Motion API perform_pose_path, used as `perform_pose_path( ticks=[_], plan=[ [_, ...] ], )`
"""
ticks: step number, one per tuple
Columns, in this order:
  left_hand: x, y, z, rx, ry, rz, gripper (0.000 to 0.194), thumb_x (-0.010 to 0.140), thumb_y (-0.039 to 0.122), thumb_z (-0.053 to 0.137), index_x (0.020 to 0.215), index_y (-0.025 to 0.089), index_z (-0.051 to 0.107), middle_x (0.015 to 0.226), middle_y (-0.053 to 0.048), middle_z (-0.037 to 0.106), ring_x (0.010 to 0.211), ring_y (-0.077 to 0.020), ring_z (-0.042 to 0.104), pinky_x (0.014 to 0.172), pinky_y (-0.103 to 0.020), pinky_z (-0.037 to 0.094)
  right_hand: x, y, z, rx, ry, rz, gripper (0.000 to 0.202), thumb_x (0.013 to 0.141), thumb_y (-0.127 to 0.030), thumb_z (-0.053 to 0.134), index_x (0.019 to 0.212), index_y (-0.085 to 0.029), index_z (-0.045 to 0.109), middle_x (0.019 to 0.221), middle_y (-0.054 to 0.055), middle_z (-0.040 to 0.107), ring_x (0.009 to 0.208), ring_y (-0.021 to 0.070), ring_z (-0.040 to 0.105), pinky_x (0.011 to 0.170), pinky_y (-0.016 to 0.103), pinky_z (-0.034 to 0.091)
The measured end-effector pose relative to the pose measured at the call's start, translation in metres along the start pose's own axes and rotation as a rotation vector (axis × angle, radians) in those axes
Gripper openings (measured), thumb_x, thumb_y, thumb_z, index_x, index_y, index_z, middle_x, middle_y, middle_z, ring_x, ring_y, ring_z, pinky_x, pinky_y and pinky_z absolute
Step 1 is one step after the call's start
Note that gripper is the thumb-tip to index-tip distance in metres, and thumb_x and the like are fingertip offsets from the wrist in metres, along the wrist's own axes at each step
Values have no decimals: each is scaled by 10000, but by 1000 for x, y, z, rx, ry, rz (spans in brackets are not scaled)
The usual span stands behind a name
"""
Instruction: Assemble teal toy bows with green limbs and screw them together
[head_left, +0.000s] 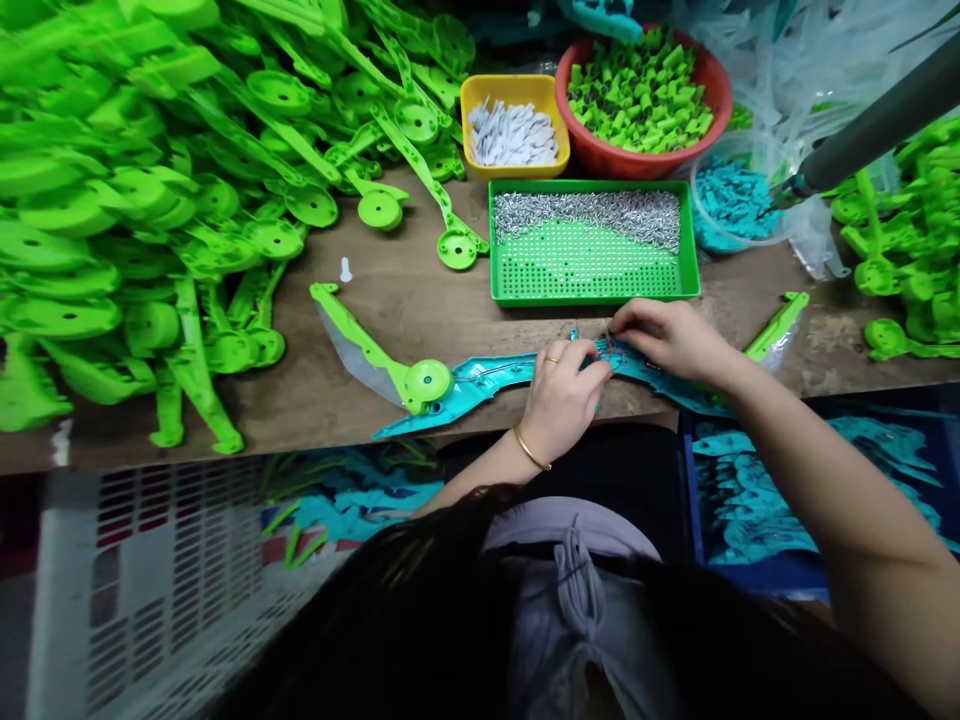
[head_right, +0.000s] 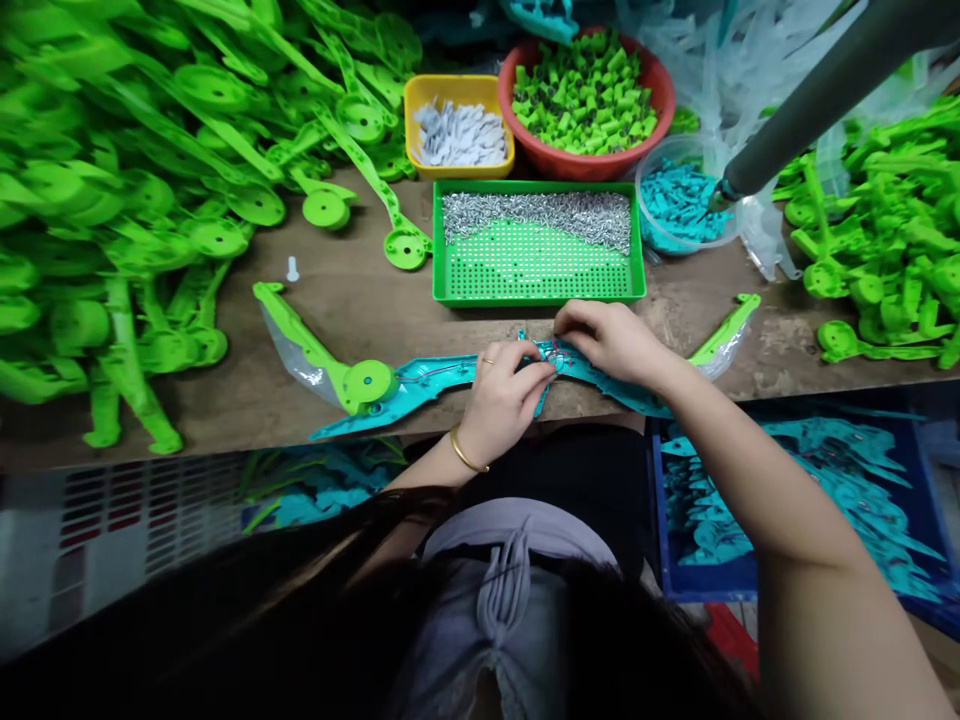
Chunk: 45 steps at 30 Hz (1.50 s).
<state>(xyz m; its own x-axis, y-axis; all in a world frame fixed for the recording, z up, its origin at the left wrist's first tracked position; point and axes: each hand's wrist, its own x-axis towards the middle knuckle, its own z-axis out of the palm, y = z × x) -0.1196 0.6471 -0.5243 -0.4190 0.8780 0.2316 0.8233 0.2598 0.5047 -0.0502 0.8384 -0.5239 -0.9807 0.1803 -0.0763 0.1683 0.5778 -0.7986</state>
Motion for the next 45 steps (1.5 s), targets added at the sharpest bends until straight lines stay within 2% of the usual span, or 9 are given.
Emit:
perform_pose_path(
  ticks=[4,8,11,16,23,27,33,40,45],
  plan=[
    [0,0,2,-26,20,-22,189,928,244,499,942,181,676,1025,-94,635,964,-226,513,846,-367,414,0,0,2,54,15,-21,105,820,-268,558,900,-208,586,866,15,679,810,166,653,726,273,501],
    [0,0,3,-68,52,-40,278,932,246,498,1163,135,605,1127,-119,639,1041,-231,520,915,-366,412,0,-1,1,-3,9,-66,91,818,-250,548,890,-207,585,863,22,670,804,169,644,722,276,499],
    [0,-1,4,-38,62,4,329,941,231,483,1245,155,581,1204,-98,634,1071,-222,501,939,-353,394,2,0,-1,-63,6,-128,90,817,-226,528,848,-200,609,831,23,666,775,164,623,715,275,487],
    [-3,-2,8,73,30,40,280,942,224,483,1164,218,653,1167,-48,665,1036,-208,472,908,-349,382,4,4,-2,-56,-25,-151,124,842,-226,530,851,-187,647,835,35,678,778,162,622,718,275,479],
    [-4,0,8,177,10,24,267,945,252,475,1119,225,676,1058,-82,647,969,-212,463,829,-349,384,-2,2,4,-76,-49,-218,211,834,-157,519,1001,-193,642,965,61,682,899,187,618,782,320,507],
    [-4,1,7,175,9,15,277,949,253,459,1118,214,676,998,-96,606,950,-213,462,828,-350,395,-6,0,11,-201,44,-313,202,884,-154,487,1013,-170,640,934,79,683,873,198,597,772,348,520],
    [-5,-1,7,118,82,34,245,925,231,507,1075,188,696,1122,-124,594,1045,-233,459,891,-367,411,-15,-1,14,-470,128,-485,247,937,-190,454,1048,-122,664,997,121,713,835,204,607,758,355,535],
    [-7,-5,9,92,112,73,234,916,202,534,1085,194,694,1073,-57,699,986,-207,475,879,-347,398,-20,2,22,-421,197,-434,222,939,-169,451,1032,-147,652,991,87,715,882,185,638,787,319,519],
    [-7,-4,9,97,196,129,185,903,185,564,1012,178,714,1002,-19,737,923,-190,520,851,-330,391,-17,0,26,-401,224,-315,167,931,-255,513,935,-173,658,905,69,677,854,195,594,740,337,463]
  ],
)
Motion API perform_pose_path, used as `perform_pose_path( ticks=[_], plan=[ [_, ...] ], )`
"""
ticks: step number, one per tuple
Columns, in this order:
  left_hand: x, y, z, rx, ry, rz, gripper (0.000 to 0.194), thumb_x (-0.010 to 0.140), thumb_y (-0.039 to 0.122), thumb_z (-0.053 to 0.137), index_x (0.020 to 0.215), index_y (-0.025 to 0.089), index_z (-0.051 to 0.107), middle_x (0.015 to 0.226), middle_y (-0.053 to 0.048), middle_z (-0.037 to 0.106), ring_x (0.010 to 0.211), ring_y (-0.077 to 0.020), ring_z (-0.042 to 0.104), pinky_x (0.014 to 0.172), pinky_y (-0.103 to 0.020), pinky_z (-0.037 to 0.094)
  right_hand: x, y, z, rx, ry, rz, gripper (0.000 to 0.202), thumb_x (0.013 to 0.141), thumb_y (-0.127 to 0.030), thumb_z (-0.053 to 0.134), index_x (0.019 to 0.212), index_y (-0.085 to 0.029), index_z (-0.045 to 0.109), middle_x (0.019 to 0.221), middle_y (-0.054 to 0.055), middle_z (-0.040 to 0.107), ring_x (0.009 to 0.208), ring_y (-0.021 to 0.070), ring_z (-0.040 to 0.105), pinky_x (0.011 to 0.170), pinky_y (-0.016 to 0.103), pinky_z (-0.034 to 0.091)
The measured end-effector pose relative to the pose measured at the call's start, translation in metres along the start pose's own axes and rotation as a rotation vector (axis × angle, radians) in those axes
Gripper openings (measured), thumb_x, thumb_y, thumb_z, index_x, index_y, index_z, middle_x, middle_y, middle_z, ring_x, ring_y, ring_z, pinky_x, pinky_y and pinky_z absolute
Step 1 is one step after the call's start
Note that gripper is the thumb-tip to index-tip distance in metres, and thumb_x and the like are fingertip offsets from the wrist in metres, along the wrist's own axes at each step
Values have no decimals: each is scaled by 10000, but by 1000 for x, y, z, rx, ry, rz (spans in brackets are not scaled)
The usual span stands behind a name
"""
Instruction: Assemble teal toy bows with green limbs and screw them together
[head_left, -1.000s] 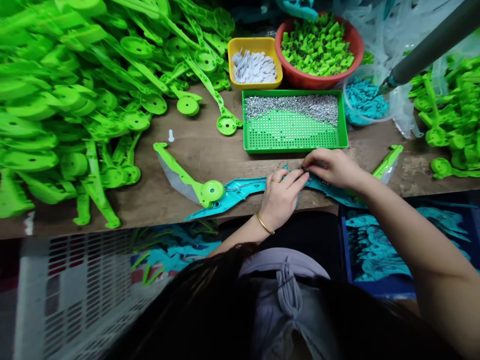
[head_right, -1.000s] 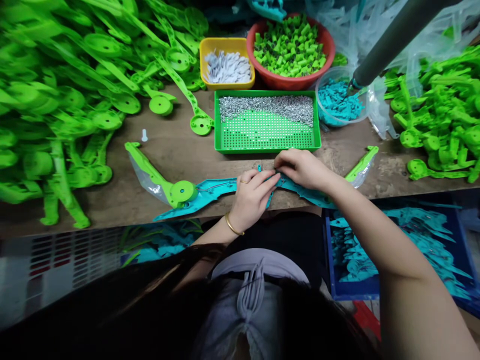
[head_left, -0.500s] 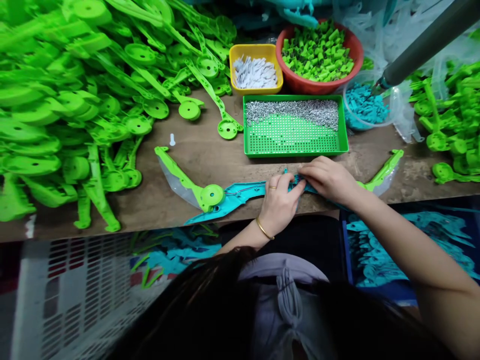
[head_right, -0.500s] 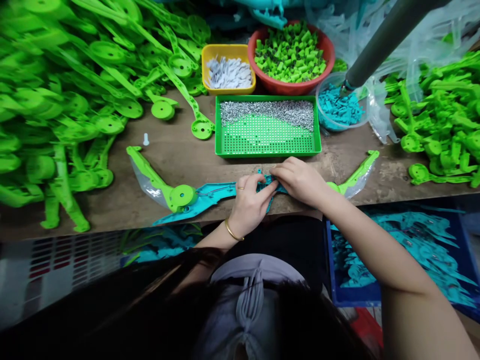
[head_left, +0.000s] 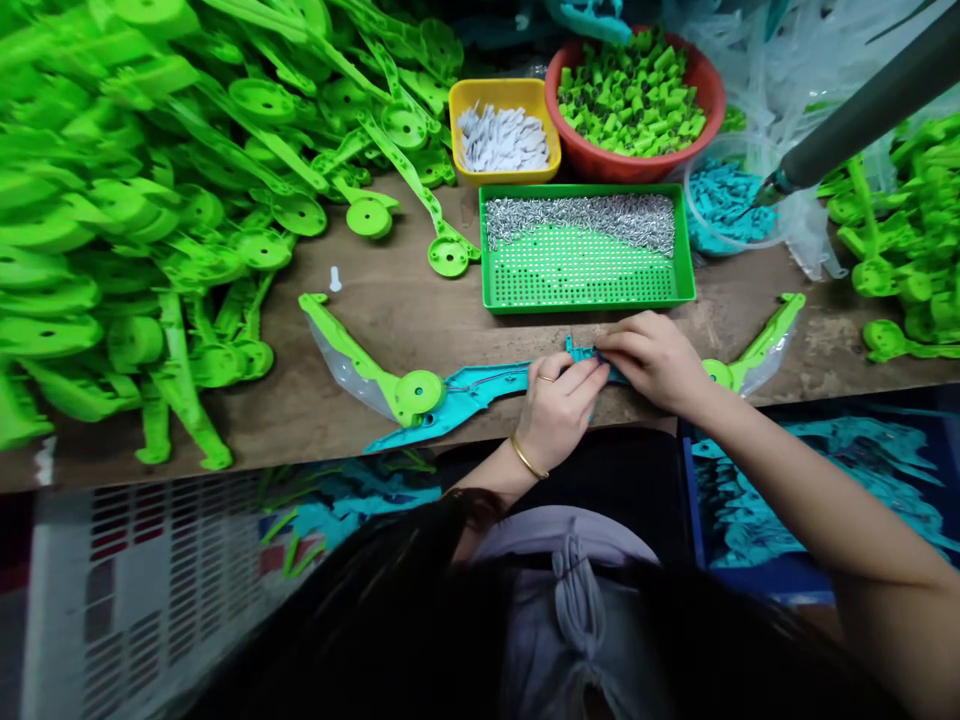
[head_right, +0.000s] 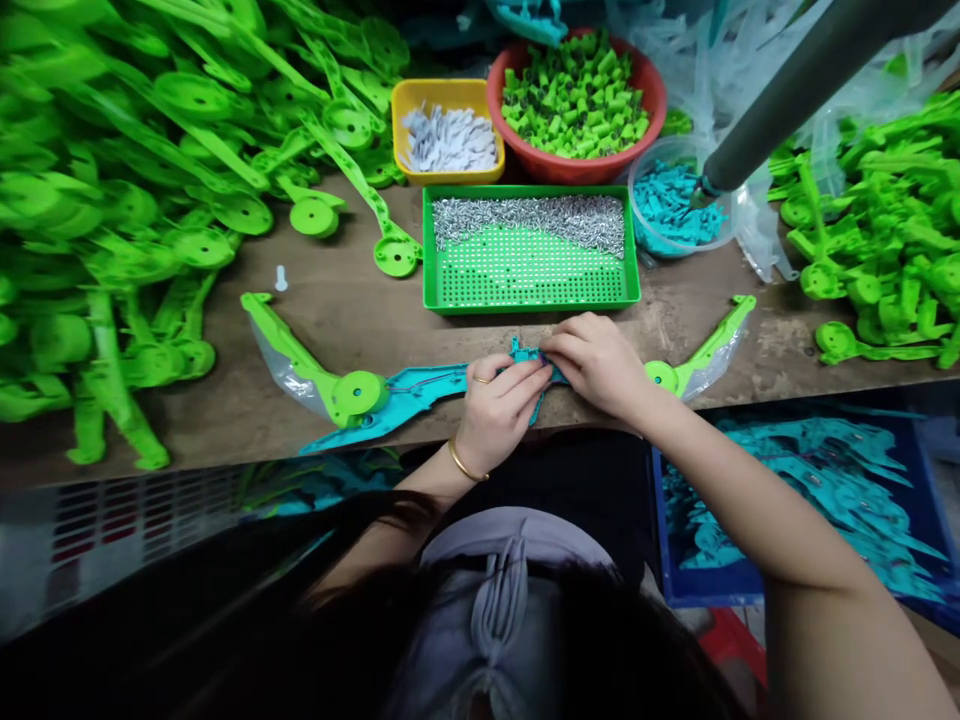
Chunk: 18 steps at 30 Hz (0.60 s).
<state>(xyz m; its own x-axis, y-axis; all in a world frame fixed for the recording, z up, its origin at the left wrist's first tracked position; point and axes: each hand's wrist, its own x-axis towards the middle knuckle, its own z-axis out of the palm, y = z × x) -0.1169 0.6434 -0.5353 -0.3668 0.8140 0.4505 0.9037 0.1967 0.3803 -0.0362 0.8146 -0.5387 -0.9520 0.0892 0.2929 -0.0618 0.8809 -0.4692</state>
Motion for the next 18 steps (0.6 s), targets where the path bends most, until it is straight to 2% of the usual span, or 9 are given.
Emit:
perform_pose_path(
  ticks=[4,7,11,15,18],
  plan=[
    [0,2,0,27,-18,14,199,908,168,548,1028,163,706,1042,-29,733,915,-193,532,848,-340,387,0,-4,-1,-146,2,-6,171,934,-261,504,953,-188,657,848,60,644,804,196,553,721,357,403],
    [0,2,0,34,-36,16,199,906,152,542,1027,147,700,1044,-36,730,927,-197,528,856,-343,378,-1,-3,1,-35,32,-32,150,933,-237,508,939,-193,651,878,51,653,824,177,561,748,340,412],
    [-2,3,2,63,-74,-11,205,922,169,518,1019,164,698,1071,-41,719,971,-204,523,880,-354,362,-2,3,3,112,60,25,121,906,-267,565,890,-212,671,898,41,659,842,177,577,752,337,419],
    [-3,4,2,77,-115,-60,200,924,205,518,1014,190,696,1102,-66,686,1019,-214,489,903,-366,353,-3,2,0,102,-19,102,137,905,-288,560,883,-232,684,916,40,660,864,194,578,768,363,412],
    [-2,4,0,66,-107,-87,194,920,224,523,1002,188,695,1064,-99,648,1026,-224,463,901,-362,351,-3,-1,-6,84,-65,91,152,916,-270,532,900,-240,680,932,42,673,886,204,575,804,389,401]
  ],
)
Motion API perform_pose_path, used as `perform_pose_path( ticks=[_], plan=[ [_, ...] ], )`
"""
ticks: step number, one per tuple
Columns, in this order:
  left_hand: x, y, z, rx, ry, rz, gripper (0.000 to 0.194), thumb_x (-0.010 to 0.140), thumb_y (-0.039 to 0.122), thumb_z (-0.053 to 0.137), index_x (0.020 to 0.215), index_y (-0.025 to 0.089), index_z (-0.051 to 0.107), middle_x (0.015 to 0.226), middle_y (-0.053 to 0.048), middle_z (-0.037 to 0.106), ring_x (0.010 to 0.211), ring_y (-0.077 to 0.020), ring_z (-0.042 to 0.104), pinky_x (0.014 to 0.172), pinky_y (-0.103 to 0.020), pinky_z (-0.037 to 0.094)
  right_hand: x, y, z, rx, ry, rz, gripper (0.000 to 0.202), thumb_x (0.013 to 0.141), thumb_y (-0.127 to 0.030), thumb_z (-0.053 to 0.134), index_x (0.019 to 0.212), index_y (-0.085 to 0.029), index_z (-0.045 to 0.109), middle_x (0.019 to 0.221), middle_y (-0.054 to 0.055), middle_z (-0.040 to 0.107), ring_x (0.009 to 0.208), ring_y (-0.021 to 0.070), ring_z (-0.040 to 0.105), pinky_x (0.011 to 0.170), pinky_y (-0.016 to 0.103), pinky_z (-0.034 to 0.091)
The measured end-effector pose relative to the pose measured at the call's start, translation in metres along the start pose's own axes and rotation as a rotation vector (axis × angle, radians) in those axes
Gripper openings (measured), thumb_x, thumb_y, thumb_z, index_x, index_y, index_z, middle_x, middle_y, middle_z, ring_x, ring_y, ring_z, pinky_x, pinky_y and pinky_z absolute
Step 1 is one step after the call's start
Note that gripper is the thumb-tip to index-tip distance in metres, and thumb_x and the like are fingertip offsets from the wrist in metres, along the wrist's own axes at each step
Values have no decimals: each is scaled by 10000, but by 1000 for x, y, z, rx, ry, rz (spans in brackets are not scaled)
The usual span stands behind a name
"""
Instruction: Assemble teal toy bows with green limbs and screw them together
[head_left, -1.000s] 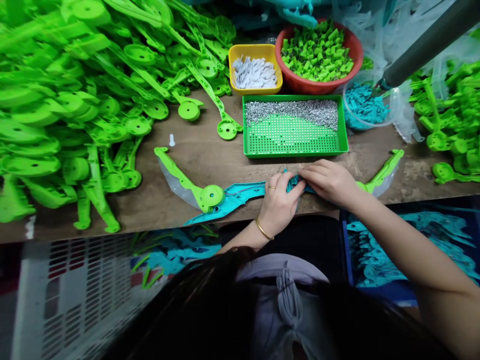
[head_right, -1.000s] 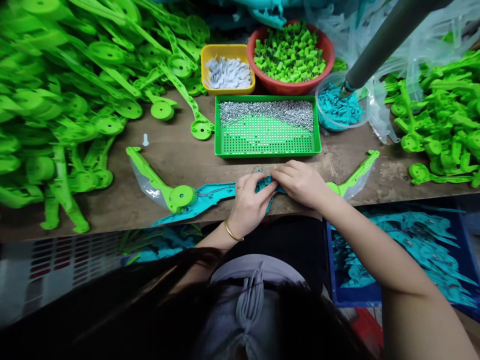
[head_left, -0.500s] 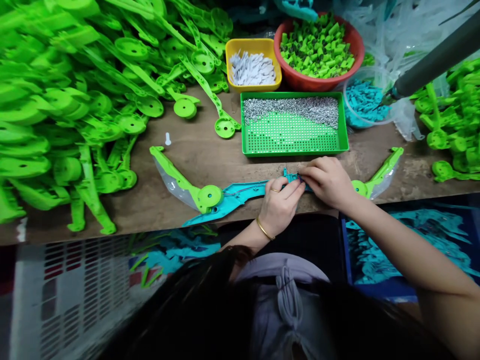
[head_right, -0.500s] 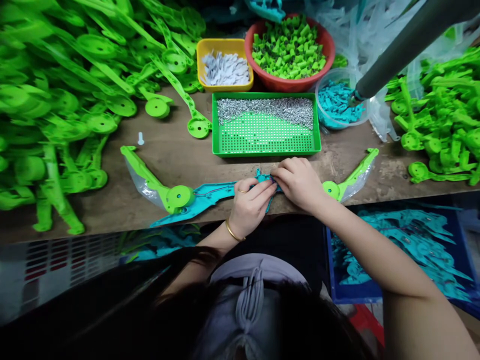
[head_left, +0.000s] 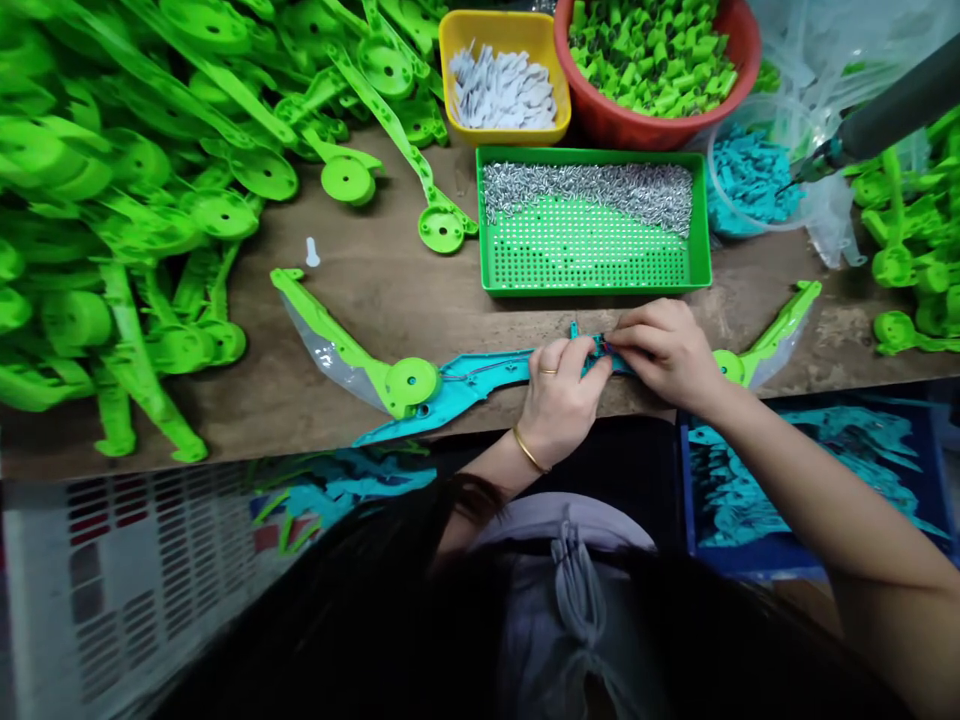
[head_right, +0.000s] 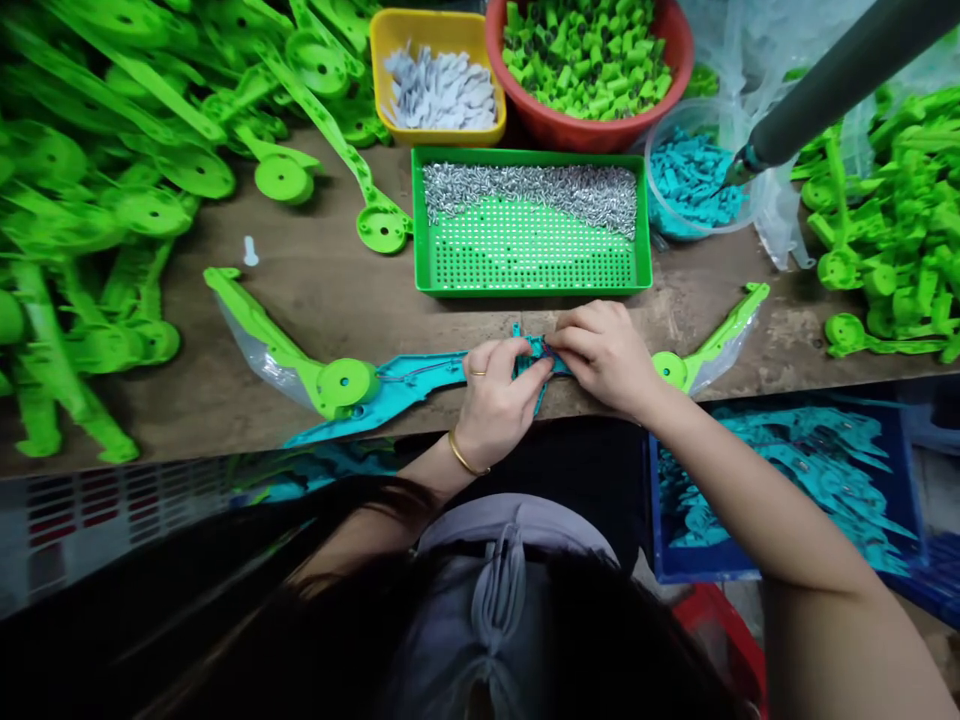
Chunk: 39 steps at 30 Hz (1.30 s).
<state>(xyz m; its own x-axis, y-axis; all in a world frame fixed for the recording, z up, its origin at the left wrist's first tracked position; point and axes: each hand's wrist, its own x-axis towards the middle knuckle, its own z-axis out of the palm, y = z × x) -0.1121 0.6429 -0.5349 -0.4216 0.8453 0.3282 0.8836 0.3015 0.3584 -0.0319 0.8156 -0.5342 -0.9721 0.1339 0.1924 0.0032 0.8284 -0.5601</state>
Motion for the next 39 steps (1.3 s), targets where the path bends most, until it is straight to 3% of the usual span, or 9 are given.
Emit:
perform_pose_path(
  ticks=[10,15,19,28,31,34,39],
  plan=[
    [2,1,-1,8,-35,-14,194,915,188,513,992,195,690,998,-99,592,984,-216,465,867,-352,371,19,2,-12,43,-208,-67,176,910,-242,526,923,-185,692,917,63,695,848,207,567,788,373,444],
    [2,1,-1,-28,-5,-16,174,911,193,531,969,170,693,976,-106,593,991,-222,462,868,-352,358,12,0,-15,162,-189,17,220,921,-222,485,1011,-171,680,1022,88,671,927,217,596,835,388,462],
    [2,0,-2,-41,-42,-23,181,919,206,518,967,176,690,982,-108,597,1001,-224,463,857,-356,356,15,3,-15,365,-215,160,178,891,-312,573,978,-192,672,954,60,669,880,184,622,786,330,479],
    [3,-2,-6,-72,-36,-24,189,924,239,518,977,189,693,965,-89,629,953,-202,497,856,-344,394,14,3,2,31,-174,158,154,864,-307,601,944,-175,599,915,75,634,870,233,566,810,378,396],
    [3,-1,-5,-52,-63,8,220,924,209,505,1023,248,697,1016,-73,639,1006,-214,485,874,-367,373,15,4,-4,180,-187,278,149,816,-296,657,851,-182,566,810,35,624,764,197,573,741,337,423],
    [3,0,-5,-32,-105,5,240,918,197,506,1055,258,694,1049,-81,627,1020,-226,468,883,-380,362,12,6,-17,408,-184,345,135,819,-280,645,892,-193,572,843,20,645,754,172,594,699,298,454],
    [8,1,-9,-26,-147,6,251,910,185,505,1082,233,682,1059,-97,617,1003,-235,465,881,-387,362,-11,0,-25,199,-88,252,93,892,-265,537,869,-194,591,977,70,640,948,216,587,836,362,437]
  ],
)
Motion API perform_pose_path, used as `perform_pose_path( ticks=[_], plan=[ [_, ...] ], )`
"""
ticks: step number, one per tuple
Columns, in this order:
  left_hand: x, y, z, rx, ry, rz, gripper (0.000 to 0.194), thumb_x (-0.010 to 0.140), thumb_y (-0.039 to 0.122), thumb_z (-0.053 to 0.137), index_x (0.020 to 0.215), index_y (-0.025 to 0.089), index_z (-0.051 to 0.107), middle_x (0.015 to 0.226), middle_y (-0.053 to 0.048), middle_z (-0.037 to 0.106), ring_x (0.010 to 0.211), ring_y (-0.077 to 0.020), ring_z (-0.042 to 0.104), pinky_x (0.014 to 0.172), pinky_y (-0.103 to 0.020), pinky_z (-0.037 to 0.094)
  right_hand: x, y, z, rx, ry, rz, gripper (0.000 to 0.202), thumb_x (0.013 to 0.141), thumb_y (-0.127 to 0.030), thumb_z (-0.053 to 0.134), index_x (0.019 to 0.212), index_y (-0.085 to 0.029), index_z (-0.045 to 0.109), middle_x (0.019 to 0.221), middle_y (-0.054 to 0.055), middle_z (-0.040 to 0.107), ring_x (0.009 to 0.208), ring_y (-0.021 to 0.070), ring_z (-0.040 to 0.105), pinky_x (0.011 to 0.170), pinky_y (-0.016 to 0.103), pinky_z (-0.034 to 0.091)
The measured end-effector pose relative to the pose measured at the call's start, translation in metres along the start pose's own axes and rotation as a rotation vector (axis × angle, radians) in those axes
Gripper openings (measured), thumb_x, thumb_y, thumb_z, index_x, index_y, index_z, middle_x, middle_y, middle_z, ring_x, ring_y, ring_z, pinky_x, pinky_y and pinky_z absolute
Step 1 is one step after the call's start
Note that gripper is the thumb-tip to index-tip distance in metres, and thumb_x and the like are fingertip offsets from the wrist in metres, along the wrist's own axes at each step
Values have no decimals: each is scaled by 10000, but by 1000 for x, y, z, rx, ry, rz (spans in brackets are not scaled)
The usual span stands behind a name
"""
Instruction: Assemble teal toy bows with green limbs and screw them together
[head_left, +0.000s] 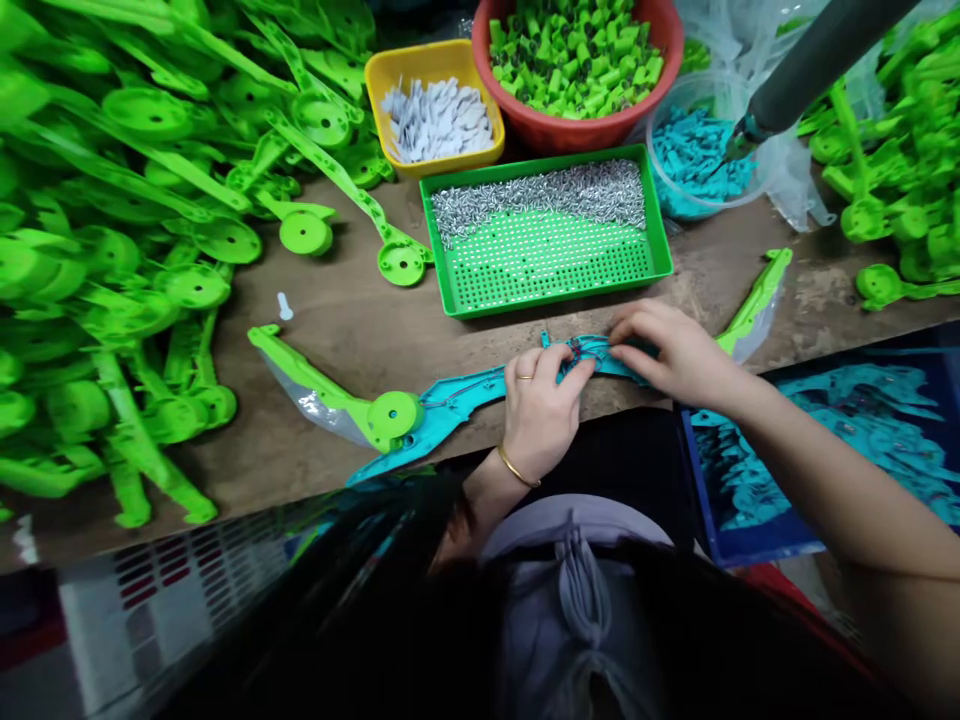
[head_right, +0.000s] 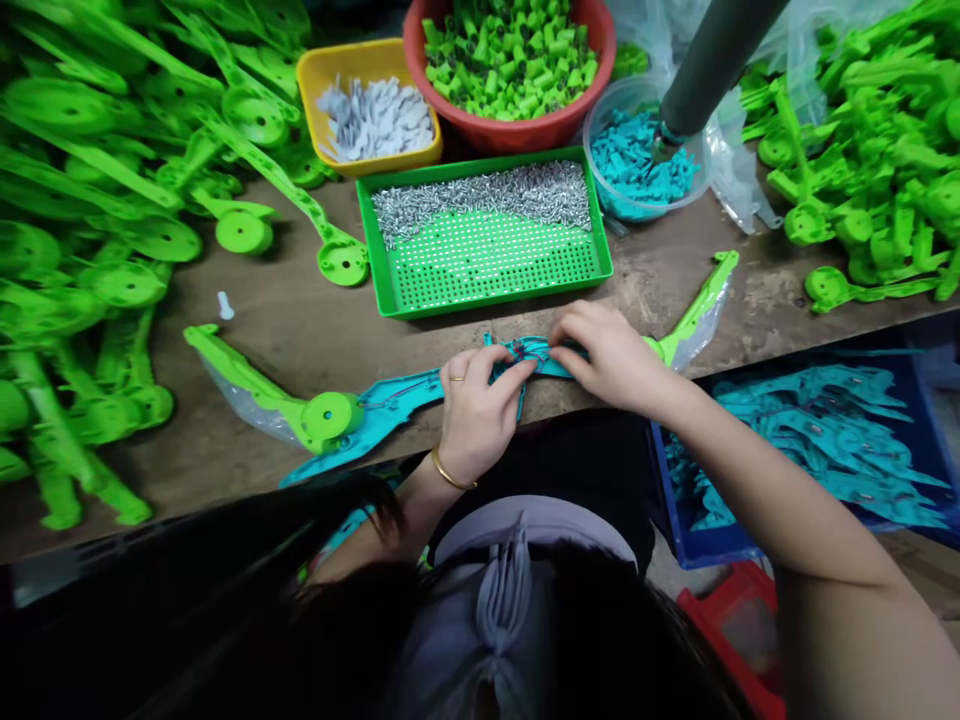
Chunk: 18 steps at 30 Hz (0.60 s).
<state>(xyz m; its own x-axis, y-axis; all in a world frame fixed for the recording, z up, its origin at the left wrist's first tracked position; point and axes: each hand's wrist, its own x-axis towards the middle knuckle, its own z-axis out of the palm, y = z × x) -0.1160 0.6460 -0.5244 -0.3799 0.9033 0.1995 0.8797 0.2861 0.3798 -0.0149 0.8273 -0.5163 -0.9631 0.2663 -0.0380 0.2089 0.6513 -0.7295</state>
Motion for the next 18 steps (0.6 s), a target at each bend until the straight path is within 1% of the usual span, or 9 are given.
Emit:
perform_pose_path(
  ticks=[2,4,8,13,18],
  plan=[
    [2,0,-2,-4,-27,-21,267,917,192,489,1113,230,666,1052,-96,618,994,-231,471,878,-385,366,-8,-1,5,-122,8,-25,113,905,-270,525,874,-196,605,1014,76,648,991,236,577,857,390,413],
    [4,1,-4,6,-69,-29,295,922,194,475,1157,239,647,1061,-96,612,999,-235,472,873,-386,368,-12,-2,10,-211,27,-38,131,909,-270,517,890,-195,623,1034,78,657,989,246,574,850,403,398],
    [6,1,-5,36,-142,-22,335,919,185,455,1199,240,629,1085,-111,589,1014,-253,463,851,-398,364,-9,-5,17,-289,57,-35,156,908,-249,497,893,-188,639,1026,86,672,963,254,579,827,408,392],
    [6,1,-4,59,-135,-23,323,918,194,455,1182,244,634,1059,-107,586,986,-251,455,840,-399,357,-5,-7,22,-300,70,-4,122,895,-222,505,856,-183,614,980,79,676,940,241,592,792,382,394],
    [7,1,-5,73,-126,-19,332,915,185,450,1186,251,629,1044,-104,585,984,-244,455,836,-390,363,-6,-7,28,-370,100,4,120,906,-213,495,863,-173,599,969,83,670,913,237,592,751,368,402]
  ],
)
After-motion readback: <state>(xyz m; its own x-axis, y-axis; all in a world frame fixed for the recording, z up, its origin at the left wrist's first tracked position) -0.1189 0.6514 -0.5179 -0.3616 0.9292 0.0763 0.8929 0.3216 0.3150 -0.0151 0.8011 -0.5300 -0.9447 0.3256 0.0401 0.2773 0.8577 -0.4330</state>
